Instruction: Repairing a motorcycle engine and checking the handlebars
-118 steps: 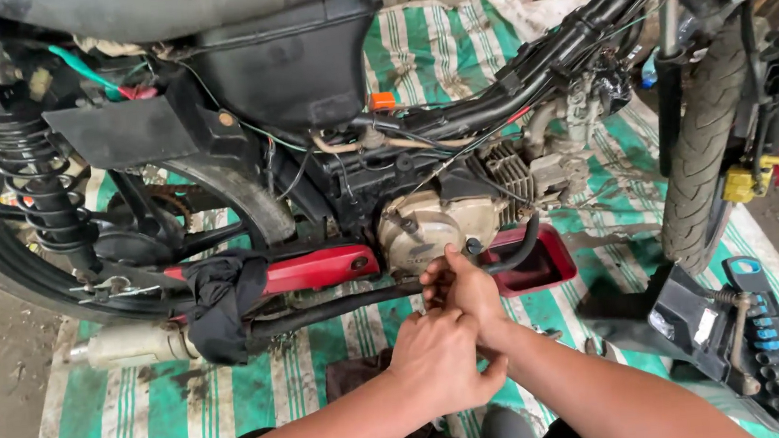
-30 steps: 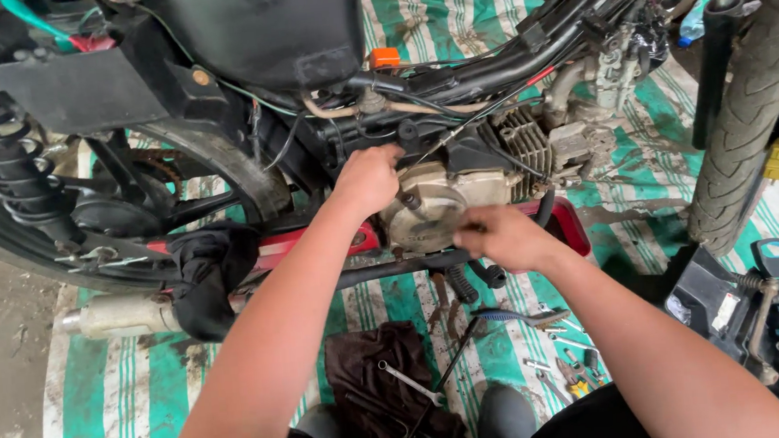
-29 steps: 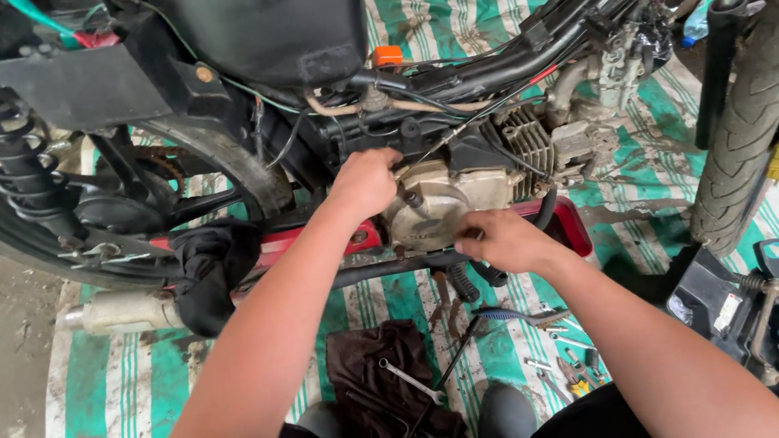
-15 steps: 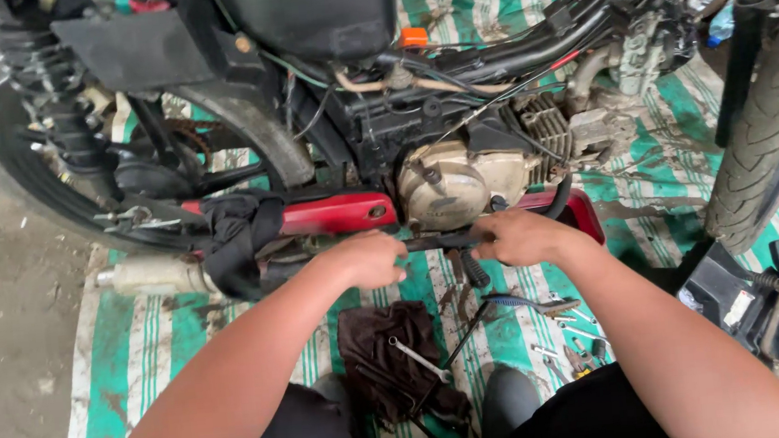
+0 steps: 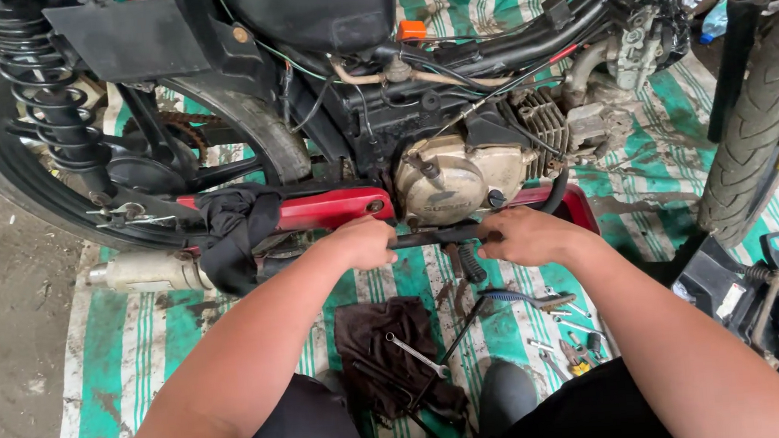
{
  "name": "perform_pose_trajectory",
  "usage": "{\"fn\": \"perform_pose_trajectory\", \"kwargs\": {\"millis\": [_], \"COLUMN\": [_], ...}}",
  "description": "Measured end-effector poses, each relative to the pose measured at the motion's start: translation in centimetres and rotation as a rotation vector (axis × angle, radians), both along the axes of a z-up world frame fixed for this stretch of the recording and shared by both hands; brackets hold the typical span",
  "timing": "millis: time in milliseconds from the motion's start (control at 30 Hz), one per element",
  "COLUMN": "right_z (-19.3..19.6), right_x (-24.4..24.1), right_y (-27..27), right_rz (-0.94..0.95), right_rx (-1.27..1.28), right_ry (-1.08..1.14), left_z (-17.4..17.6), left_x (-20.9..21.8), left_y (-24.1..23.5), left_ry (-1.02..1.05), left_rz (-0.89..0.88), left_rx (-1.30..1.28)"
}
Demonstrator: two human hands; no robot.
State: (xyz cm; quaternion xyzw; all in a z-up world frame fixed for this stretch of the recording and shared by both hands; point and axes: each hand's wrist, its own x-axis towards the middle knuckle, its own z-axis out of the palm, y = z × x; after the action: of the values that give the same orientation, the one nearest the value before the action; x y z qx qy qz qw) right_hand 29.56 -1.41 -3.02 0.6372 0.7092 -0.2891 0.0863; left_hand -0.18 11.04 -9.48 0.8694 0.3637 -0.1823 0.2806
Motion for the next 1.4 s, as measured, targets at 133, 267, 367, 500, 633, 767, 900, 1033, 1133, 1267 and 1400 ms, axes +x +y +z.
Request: {"fn": "perform_pose_trajectory", "kwargs": {"millis": [133, 267, 367, 500, 633, 767, 900, 1033, 1133, 1267, 1400], "right_z": [0.8, -0.5, -0.2, -0.4, -0.1, 0.0, 0.2, -0.2, -0.3, -1.0, -1.5], "right_x": [-0.9, -0.4, -0.5, -0.3, -0.4, -0.3, -0.4, 0.0, 0.1, 0.1, -0.3], "right_y": [0.3, 1.1, 1.3, 1.5, 1.4, 1.4, 1.1, 1.0, 1.1, 1.3, 1.8], "right_rz": [-0.003, -0.001, -0.020, -0.021, -0.040, -0.032, -0.021, -0.007, -0.042, -0.014, -0.015], "right_rx": [-0.017, -0.012, -0.055, -0.071, -0.078, -0.071, -0.051, 0.011, 0.024, 0.049, 0.042], "right_ry": [0.020, 0.012, 0.012, -0.009, -0.005, 0.027, 0.030, 0.025, 0.038, 0.026, 0.032], "left_z": [0.4, -0.3, -0.8, -0.9, -0.9, -2.2, -1.7, 6.9, 2.2, 2.7, 2.7], "left_x": [-0.6, -0.7, -0.7, -0.4, -0.3, -0.1, 0.5, 2.2, 5.2, 8.1, 11.1], "left_y": [0.3, 0.9, 1.4, 1.3, 1.4, 2.0, 1.2, -2.9, -0.1, 2.3, 3.6], "left_ry": [0.026, 0.010, -0.006, -0.002, 0.004, 0.012, -0.074, -0.423, -0.758, -0.750, -0.583], "left_rz": [0.001, 0.037, 0.006, -0.004, -0.014, -0.020, 0.012, 0.098, 0.148, 0.246, 0.318], "left_rx": [0.003, -0.021, -0.023, -0.025, -0.030, -0.025, -0.042, 0.053, 0.337, 0.459, 0.568]}}
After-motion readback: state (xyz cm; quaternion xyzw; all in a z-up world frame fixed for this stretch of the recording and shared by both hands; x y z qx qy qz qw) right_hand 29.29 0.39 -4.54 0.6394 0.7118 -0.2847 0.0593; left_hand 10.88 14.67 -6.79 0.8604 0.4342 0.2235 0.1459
